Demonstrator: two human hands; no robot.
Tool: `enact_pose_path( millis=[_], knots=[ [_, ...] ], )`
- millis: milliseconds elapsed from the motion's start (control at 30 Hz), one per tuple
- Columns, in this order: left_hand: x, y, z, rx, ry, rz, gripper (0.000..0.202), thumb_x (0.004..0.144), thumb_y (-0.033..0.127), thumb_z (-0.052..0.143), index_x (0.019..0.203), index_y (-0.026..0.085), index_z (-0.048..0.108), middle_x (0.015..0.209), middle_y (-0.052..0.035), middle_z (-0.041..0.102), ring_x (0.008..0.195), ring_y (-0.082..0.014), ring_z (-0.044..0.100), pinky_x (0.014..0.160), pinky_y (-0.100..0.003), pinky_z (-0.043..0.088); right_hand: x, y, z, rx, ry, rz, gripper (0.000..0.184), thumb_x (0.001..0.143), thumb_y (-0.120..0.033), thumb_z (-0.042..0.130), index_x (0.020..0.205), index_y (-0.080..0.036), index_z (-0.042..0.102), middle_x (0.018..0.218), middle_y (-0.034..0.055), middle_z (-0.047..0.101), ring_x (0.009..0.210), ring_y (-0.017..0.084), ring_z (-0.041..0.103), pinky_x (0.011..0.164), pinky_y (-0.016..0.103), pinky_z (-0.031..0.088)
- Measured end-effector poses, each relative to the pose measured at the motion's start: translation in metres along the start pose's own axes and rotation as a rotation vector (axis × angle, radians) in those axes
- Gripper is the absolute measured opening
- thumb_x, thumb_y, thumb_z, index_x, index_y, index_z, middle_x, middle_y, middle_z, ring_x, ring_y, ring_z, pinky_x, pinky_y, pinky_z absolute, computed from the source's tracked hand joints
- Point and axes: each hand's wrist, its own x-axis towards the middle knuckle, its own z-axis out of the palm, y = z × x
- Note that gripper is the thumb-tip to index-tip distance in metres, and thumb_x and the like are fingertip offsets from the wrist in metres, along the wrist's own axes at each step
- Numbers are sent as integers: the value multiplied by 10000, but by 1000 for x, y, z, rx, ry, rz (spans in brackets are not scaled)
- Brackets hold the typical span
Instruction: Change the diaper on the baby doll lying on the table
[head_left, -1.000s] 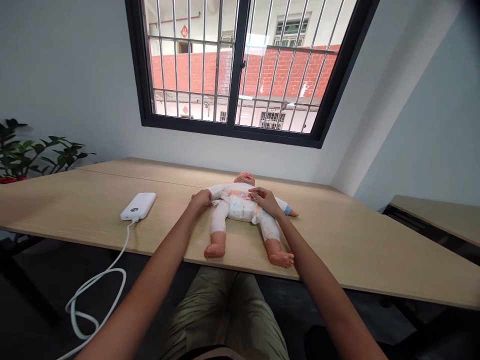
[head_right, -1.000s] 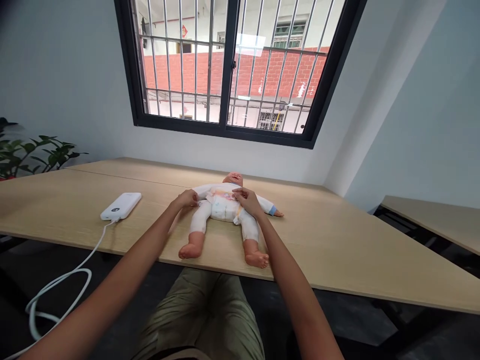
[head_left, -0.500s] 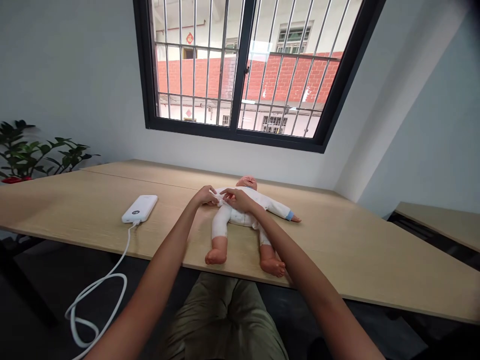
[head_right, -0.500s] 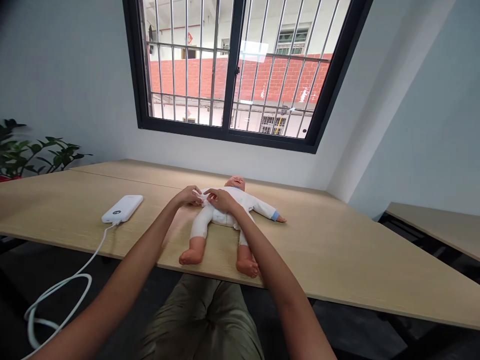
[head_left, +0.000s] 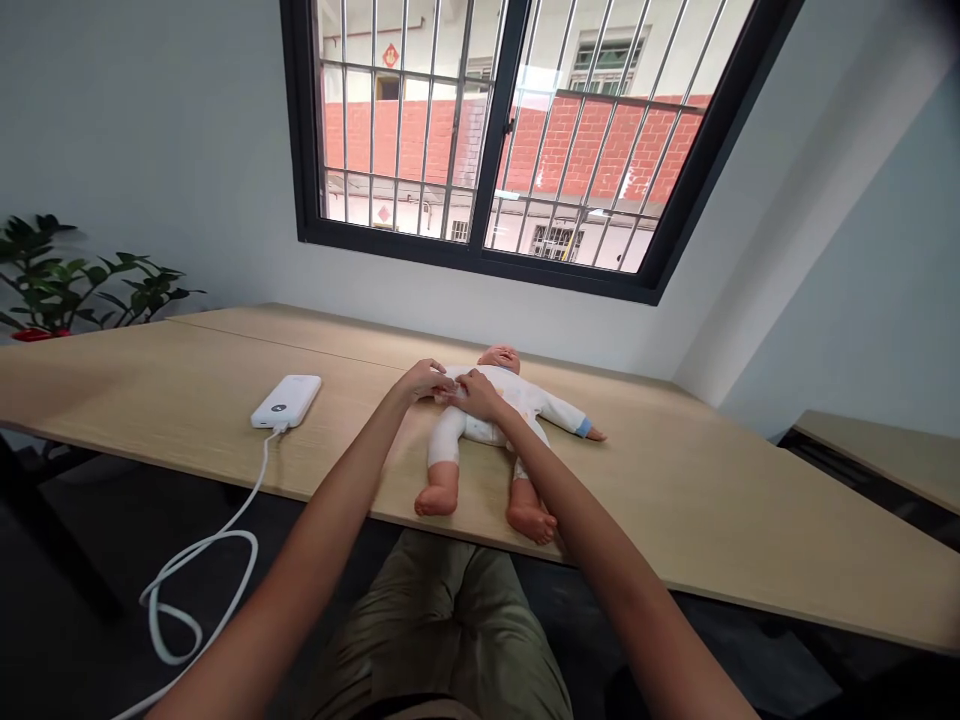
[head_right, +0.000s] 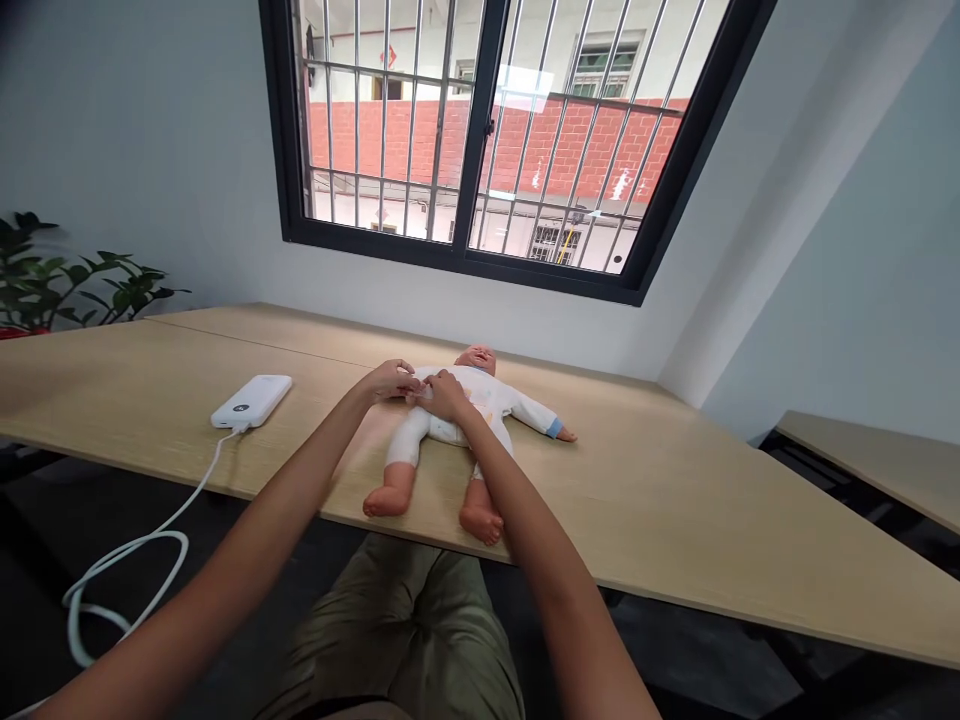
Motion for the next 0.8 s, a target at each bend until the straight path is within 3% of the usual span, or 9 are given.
enact_pose_path(
  millis=[133, 233, 467, 567, 667, 800],
  knots=[
    [0, -4, 14, 66, 76, 67, 514, 578, 171, 837, 909, 193, 443, 648, 33, 626, 581, -118, 587, 587, -233, 424, -9, 1, -3, 309, 193, -37, 211, 784, -318, 645, 920, -161, 606, 777, 8, 585, 693, 143, 519, 627, 241, 392],
    [2, -9, 18, 58, 60, 153, 496, 629, 275, 830, 941, 193, 453, 763, -3, 658, 721, -138, 625, 649, -238, 445, -13, 0, -5, 414, 268, -41, 141, 807, -265, 586, 910, -170, 599, 766, 2, 609, 687, 140, 539, 636, 242, 401],
    [6, -17, 23, -14, 49, 203, 404, 738, 296, 696, 1052, 200, 461, 843, -1, 626, 780, -140, 620, 718, -269, 483, -14, 2, -6, 342, 298, 31, 157, 846, -212, 500, 950, -174, 611, 730, 7, 612, 663, 152, 555, 636, 257, 401],
    [6, -23, 25, 81, -122, 286, 261, 745, 300, 643, 961, 179, 561, 889, -20, 644, 831, -156, 620, 768, -274, 482, -16, 4, -8, 361, 322, 75, 185, 840, -215, 498, 989, -175, 602, 724, 6, 610, 667, 159, 575, 650, 264, 416],
    [9, -33, 24, 177, -264, 345, 289, 720, 339, 678, 953, 172, 639, 1045, -61, 672, 1046, -220, 606, 924, -308, 457, -19, 1, -11, 398, 347, 98, 232, 811, -205, 509, 1032, -181, 576, 726, -6, 595, 666, 160, 587, 646, 260, 419],
    [16, -48, 22, 199, -162, 300, 490, 688, 372, 741, 1118, 160, 639, 1222, -122, 630, 1188, -282, 553, 1033, -377, 409, -25, -8, -17, 235, 404, 129, 254, 828, -219, 465, 1057, -218, 574, 789, -1, 611, 678, 163, 573, 612, 258, 368]
  ],
)
